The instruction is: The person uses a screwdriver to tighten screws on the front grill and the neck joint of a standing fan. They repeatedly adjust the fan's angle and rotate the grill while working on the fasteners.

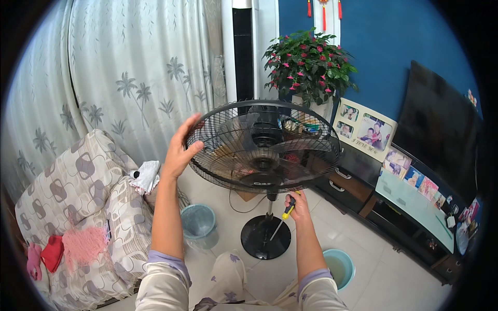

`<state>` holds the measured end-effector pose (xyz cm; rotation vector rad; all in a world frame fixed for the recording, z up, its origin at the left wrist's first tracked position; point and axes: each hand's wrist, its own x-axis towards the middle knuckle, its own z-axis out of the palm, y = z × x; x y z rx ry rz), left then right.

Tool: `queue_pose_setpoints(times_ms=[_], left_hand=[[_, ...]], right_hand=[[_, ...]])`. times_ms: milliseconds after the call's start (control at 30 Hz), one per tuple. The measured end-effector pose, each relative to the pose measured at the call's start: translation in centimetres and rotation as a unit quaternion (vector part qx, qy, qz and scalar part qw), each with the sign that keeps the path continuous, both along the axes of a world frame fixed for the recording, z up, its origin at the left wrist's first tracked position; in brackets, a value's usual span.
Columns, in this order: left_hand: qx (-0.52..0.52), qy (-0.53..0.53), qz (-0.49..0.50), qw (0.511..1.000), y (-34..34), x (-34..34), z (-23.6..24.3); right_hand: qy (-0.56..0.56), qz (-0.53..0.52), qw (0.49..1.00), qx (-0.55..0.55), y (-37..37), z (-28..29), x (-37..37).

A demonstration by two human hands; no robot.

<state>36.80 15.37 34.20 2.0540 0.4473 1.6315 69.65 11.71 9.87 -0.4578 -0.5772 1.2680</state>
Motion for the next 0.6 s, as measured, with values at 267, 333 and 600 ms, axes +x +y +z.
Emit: queue_pose_setpoints(times_ms=[267,333,600], left_hand=[[0.096,0.184,0.060,0.976,-3.3,3.8,6.5],[0.082,0.182,0.050,0.979,-3.3,4.1,6.7],[0.034,0.177,0.027,0.983,-3.3,3.7,6.9]], right_hand=[[0.010,-0.017,1.000,0.000,0.1,0.2,-0.5],[0.003,-0.015,1.000,-0.008,0.2,-0.2,-0.2],[0.001,-0.014,1.000,0.010,-0.1,0.3,-0.7]])
